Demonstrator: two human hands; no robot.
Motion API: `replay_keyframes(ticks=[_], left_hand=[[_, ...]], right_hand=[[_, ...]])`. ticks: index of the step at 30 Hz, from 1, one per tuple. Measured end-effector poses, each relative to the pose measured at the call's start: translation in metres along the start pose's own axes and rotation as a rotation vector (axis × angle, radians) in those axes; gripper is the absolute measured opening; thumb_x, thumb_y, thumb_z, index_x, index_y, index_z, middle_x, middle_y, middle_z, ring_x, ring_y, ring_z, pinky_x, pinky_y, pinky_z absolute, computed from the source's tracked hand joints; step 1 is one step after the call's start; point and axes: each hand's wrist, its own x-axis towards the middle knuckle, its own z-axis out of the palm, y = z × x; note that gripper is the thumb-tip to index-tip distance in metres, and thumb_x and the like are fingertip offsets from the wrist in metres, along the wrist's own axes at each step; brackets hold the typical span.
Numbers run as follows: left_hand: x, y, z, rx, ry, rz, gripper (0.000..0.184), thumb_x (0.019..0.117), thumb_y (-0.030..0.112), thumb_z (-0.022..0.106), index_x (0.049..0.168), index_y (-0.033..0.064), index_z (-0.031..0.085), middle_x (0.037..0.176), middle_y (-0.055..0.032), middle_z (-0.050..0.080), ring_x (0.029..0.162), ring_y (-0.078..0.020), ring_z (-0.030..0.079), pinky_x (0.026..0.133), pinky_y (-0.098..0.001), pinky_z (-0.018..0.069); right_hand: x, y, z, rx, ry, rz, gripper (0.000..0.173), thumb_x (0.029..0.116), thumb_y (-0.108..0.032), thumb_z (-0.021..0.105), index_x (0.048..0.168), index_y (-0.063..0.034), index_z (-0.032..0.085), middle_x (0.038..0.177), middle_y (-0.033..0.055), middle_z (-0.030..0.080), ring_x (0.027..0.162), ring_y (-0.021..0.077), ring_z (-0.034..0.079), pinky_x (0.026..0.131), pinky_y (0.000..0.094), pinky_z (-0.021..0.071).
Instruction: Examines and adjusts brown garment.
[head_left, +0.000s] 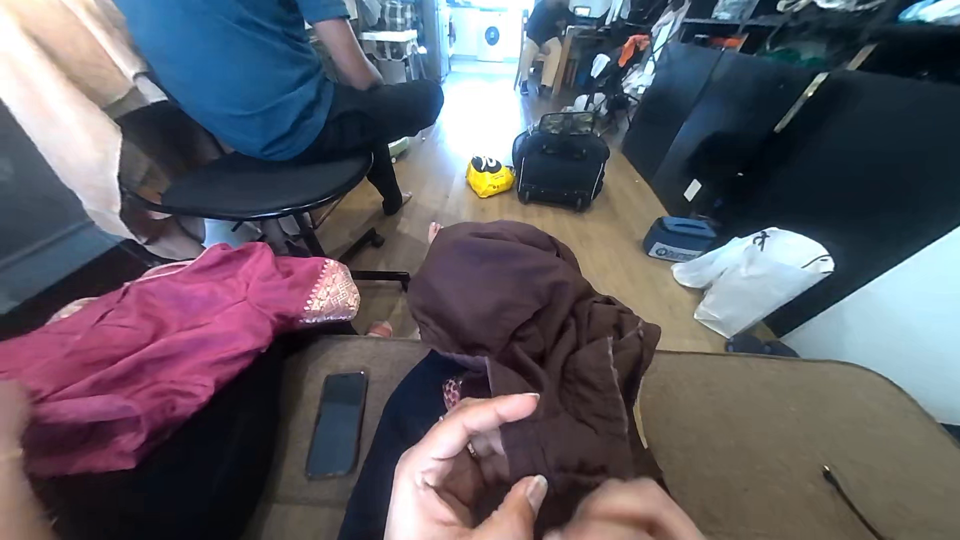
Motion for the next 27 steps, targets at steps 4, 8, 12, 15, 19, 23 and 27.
replay_keyframes(ticks=[4, 8, 12, 15, 19, 23, 27], left_hand=[[-0.002, 0.001, -0.004, -0.067, 0.023, -0.012, 0.053, 0.0804, -0.018, 0.068, 0.13, 0.0009, 0.064, 0.121, -0.0008, 0.071, 0.099, -0.0091, 0.072, 0.087, -0.0293, 0.0621], [-0.002, 0.001, -0.006, -0.092, 0.024, -0.035, 0.053, 0.0807, -0.019, 0.067, 0.131, -0.0007, 0.063, 0.121, -0.0018, 0.071, 0.098, -0.0093, 0.072, 0.086, -0.029, 0.062], [-0.001, 0.001, -0.003, -0.104, 0.01, -0.038, 0.052, 0.0813, -0.018, 0.067, 0.131, -0.0007, 0.063, 0.12, -0.0027, 0.072, 0.099, -0.0102, 0.072, 0.087, -0.0298, 0.0622], [-0.001, 0.0, -0.003, -0.114, -0.011, -0.043, 0.052, 0.0826, -0.017, 0.067, 0.131, -0.0001, 0.063, 0.12, -0.0025, 0.072, 0.1, -0.0103, 0.072, 0.088, -0.0298, 0.0619], [-0.001, 0.0, -0.004, -0.107, -0.021, -0.042, 0.052, 0.0826, -0.017, 0.067, 0.131, 0.001, 0.064, 0.121, -0.0021, 0.072, 0.1, -0.0099, 0.072, 0.089, -0.0294, 0.0617], [-0.001, 0.001, -0.004, -0.072, -0.013, -0.025, 0.052, 0.0824, -0.016, 0.068, 0.131, 0.0037, 0.065, 0.122, 0.0006, 0.071, 0.099, -0.0078, 0.071, 0.088, -0.0277, 0.0615], [-0.001, 0.001, -0.005, -0.058, -0.017, -0.029, 0.053, 0.0819, -0.016, 0.068, 0.131, 0.0031, 0.065, 0.122, 0.0006, 0.071, 0.1, -0.008, 0.071, 0.088, -0.0283, 0.0616]], right_hand=[[-0.001, 0.019, 0.01, -0.1, 0.093, 0.057, 0.012, 0.1026, -0.016, 0.061, 0.103, -0.0053, 0.066, 0.092, 0.0054, 0.056, 0.083, 0.0011, 0.057, 0.075, 0.0085, 0.0475], [-0.005, 0.018, 0.009, -0.039, 0.104, 0.109, 0.011, 0.1004, -0.013, 0.063, 0.104, -0.0049, 0.069, 0.088, 0.0049, 0.057, 0.08, -0.0002, 0.056, 0.072, 0.0089, 0.0463], [-0.006, 0.018, 0.007, -0.013, 0.124, 0.113, 0.011, 0.0996, -0.012, 0.064, 0.103, -0.0033, 0.07, 0.087, 0.0049, 0.057, 0.077, -0.0006, 0.056, 0.069, 0.0083, 0.0464], [-0.008, 0.018, 0.005, 0.004, 0.122, 0.122, 0.011, 0.0992, -0.011, 0.065, 0.102, -0.0021, 0.07, 0.085, 0.0052, 0.057, 0.076, -0.0003, 0.056, 0.067, 0.0084, 0.0459], [-0.008, 0.017, 0.004, 0.002, 0.117, 0.139, 0.011, 0.0983, -0.01, 0.065, 0.101, -0.0009, 0.071, 0.085, 0.0063, 0.058, 0.075, 0.0, 0.056, 0.065, 0.008, 0.0457], [-0.007, 0.016, 0.005, 0.017, 0.113, 0.145, 0.011, 0.0984, -0.01, 0.065, 0.1, 0.0, 0.07, 0.084, 0.0069, 0.058, 0.075, 0.0002, 0.056, 0.065, 0.008, 0.0457], [-0.007, 0.016, 0.006, 0.013, 0.111, 0.154, 0.011, 0.0998, -0.012, 0.065, 0.101, -0.0022, 0.07, 0.088, 0.0059, 0.058, 0.079, -0.0005, 0.056, 0.07, 0.0079, 0.0469]])
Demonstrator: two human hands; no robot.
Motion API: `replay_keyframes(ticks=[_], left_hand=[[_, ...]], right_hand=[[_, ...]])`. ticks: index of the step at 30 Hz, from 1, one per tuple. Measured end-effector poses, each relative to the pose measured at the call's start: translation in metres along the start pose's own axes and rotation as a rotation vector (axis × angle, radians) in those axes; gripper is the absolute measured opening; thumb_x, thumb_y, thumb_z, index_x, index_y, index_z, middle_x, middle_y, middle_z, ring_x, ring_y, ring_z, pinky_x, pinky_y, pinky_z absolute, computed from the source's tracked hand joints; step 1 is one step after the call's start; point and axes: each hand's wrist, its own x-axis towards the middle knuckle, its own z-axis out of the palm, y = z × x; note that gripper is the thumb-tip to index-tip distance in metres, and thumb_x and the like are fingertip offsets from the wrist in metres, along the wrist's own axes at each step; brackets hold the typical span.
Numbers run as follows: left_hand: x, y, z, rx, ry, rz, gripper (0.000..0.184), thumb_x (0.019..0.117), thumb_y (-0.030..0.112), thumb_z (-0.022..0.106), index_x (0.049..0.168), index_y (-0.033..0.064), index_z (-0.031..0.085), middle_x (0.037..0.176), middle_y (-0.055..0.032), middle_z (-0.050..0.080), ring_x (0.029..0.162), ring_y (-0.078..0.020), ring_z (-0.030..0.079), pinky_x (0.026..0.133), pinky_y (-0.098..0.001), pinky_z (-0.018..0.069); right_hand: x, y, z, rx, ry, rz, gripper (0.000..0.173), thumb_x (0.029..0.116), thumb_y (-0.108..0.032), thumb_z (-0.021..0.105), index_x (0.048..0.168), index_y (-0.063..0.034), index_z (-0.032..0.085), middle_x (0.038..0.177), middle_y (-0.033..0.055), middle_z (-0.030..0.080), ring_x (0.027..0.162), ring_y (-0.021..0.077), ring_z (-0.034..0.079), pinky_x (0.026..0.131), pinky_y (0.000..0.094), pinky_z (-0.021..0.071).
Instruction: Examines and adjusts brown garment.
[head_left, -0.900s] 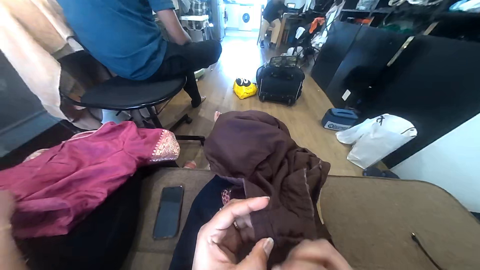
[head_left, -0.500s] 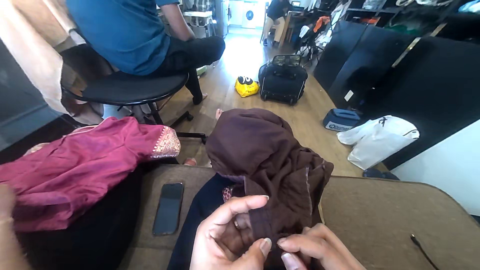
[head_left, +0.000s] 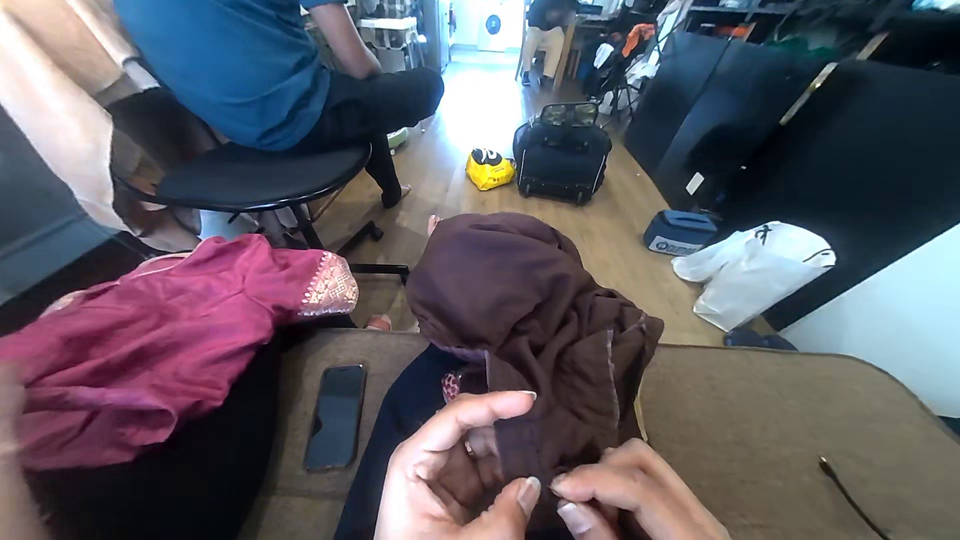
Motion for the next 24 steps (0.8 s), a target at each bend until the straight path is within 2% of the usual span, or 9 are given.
replay_keyframes(ticks=[3, 7, 12, 14, 16, 18, 21, 24], left_hand=[[0.0005, -0.0003, -0.0004, -0.027, -0.022, -0.02, 0.051, 0.0828, -0.016, 0.068, 0.131, 0.002, 0.065, 0.121, -0.0007, 0.071, 0.098, -0.0088, 0.072, 0.087, -0.0286, 0.0619], [0.0019, 0.0007, -0.0011, -0.057, -0.074, -0.067, 0.05, 0.0849, -0.015, 0.067, 0.131, 0.0029, 0.064, 0.122, 0.0, 0.071, 0.099, -0.0085, 0.071, 0.088, -0.0287, 0.0616], [0.0016, -0.0002, 0.0001, -0.069, -0.127, -0.102, 0.05, 0.087, -0.014, 0.066, 0.134, 0.003, 0.062, 0.121, 0.0, 0.072, 0.098, -0.0075, 0.071, 0.087, -0.0278, 0.061], [0.0002, -0.0009, 0.0023, -0.058, -0.098, -0.089, 0.05, 0.0864, -0.015, 0.066, 0.133, 0.0031, 0.063, 0.118, 0.0003, 0.073, 0.098, -0.0074, 0.071, 0.087, -0.0277, 0.0609], [-0.0005, -0.0024, 0.0042, -0.054, -0.064, -0.071, 0.048, 0.0861, -0.015, 0.066, 0.131, 0.003, 0.065, 0.117, 0.0006, 0.073, 0.099, -0.0076, 0.071, 0.088, -0.0279, 0.0606], [-0.0005, -0.0034, 0.0041, 0.001, -0.067, -0.045, 0.046, 0.0857, -0.013, 0.068, 0.129, 0.0028, 0.067, 0.116, 0.0012, 0.073, 0.097, -0.0063, 0.071, 0.086, -0.0265, 0.0609], [-0.0007, -0.006, 0.0014, 0.213, -0.112, 0.044, 0.044, 0.0856, -0.007, 0.075, 0.128, 0.0037, 0.069, 0.116, -0.0011, 0.07, 0.097, -0.0048, 0.069, 0.085, -0.0232, 0.0608], [-0.0012, -0.0081, -0.0007, 0.404, -0.1, 0.131, 0.043, 0.0865, -0.002, 0.077, 0.129, 0.0024, 0.069, 0.115, -0.0058, 0.071, 0.094, -0.0045, 0.069, 0.082, -0.0208, 0.0604]], right_hand=[[0.0005, 0.0021, -0.0015, 0.0, -0.002, 0.01, 0.012, 0.1014, -0.016, 0.065, 0.101, -0.0044, 0.069, 0.091, 0.0042, 0.058, 0.082, -0.0021, 0.057, 0.074, 0.0077, 0.0482], [0.0005, 0.0042, -0.0035, 0.037, -0.005, 0.044, 0.015, 0.1012, -0.02, 0.066, 0.098, -0.0049, 0.067, 0.092, 0.0029, 0.058, 0.083, -0.0033, 0.058, 0.074, 0.0076, 0.0492], [-0.0001, 0.006, -0.0035, 0.211, -0.03, 0.14, 0.02, 0.0986, -0.022, 0.07, 0.093, -0.0034, 0.065, 0.089, 0.0009, 0.06, 0.082, -0.0039, 0.059, 0.071, 0.0092, 0.0504], [0.0003, 0.0056, -0.0027, 0.309, -0.024, 0.188, 0.017, 0.0951, -0.02, 0.074, 0.093, -0.0057, 0.065, 0.089, -0.003, 0.062, 0.08, -0.0056, 0.06, 0.069, 0.01, 0.0523], [0.0014, 0.0053, -0.0015, 0.384, -0.001, 0.22, 0.015, 0.0918, -0.018, 0.078, 0.097, -0.0124, 0.065, 0.09, -0.0098, 0.065, 0.079, -0.0076, 0.061, 0.069, 0.0109, 0.0543], [0.003, 0.0066, -0.0005, 0.405, 0.043, 0.217, 0.018, 0.0887, -0.016, 0.08, 0.099, -0.0155, 0.065, 0.09, -0.0126, 0.067, 0.077, -0.0069, 0.064, 0.069, 0.0124, 0.0566], [0.0038, 0.0087, -0.0023, 0.32, 0.061, 0.157, 0.021, 0.0857, -0.013, 0.083, 0.098, -0.0128, 0.066, 0.091, -0.0093, 0.07, 0.079, -0.0049, 0.066, 0.071, 0.0137, 0.0583], [0.0046, 0.0062, -0.0042, -0.021, 0.043, -0.009, 0.016, 0.0924, -0.019, 0.078, 0.101, -0.009, 0.069, 0.102, 0.0009, 0.065, 0.093, -0.0027, 0.063, 0.081, 0.0101, 0.0532]])
